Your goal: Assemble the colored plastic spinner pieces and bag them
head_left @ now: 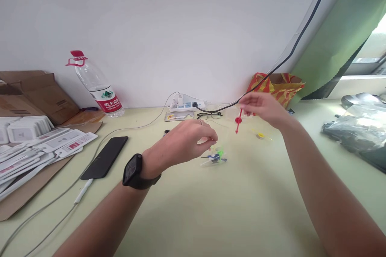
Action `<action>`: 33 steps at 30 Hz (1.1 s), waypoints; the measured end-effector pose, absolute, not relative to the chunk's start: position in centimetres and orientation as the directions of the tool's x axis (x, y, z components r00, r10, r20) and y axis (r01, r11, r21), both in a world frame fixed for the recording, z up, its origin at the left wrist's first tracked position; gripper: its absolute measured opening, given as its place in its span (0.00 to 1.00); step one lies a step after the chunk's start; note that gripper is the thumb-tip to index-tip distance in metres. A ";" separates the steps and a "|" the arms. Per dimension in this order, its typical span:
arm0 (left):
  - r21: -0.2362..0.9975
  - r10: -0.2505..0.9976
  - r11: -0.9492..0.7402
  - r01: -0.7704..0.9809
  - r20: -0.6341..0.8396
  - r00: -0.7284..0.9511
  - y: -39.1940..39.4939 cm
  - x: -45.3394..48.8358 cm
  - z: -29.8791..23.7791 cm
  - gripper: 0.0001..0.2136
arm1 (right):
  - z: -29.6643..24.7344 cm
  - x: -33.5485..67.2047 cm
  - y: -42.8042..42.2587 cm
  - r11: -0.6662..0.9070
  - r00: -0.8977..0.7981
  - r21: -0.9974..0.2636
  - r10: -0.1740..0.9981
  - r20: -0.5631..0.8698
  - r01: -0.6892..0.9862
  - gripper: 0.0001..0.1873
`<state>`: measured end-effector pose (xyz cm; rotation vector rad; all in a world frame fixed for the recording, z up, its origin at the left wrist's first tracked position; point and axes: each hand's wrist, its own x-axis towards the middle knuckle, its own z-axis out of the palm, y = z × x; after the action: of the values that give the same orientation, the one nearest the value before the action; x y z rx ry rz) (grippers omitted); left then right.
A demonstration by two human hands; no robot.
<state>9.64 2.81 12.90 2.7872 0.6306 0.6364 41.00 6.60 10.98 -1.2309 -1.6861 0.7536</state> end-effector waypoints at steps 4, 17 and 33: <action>0.293 0.448 -0.888 0.355 0.373 0.812 2.9 9.7 12.8 0.09 | 14.2 38.4 4.5 0.626 0.071 -0.728 0.743 0.666 0.279 0.12; 0.252 0.446 -0.894 0.371 0.408 0.797 2.9 9.9 12.9 0.09 | 13.6 30.6 1.7 0.618 -0.287 -0.624 0.782 0.553 0.479 0.04; 0.244 0.471 -0.881 0.405 0.376 0.798 3.2 9.3 12.9 0.10 | 14.5 33.8 2.6 0.531 -0.316 -0.598 0.845 0.432 0.600 0.08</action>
<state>9.33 3.19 12.90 2.8345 0.6949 0.6519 33.79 2.58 14.45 -1.1689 -2.0394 0.4266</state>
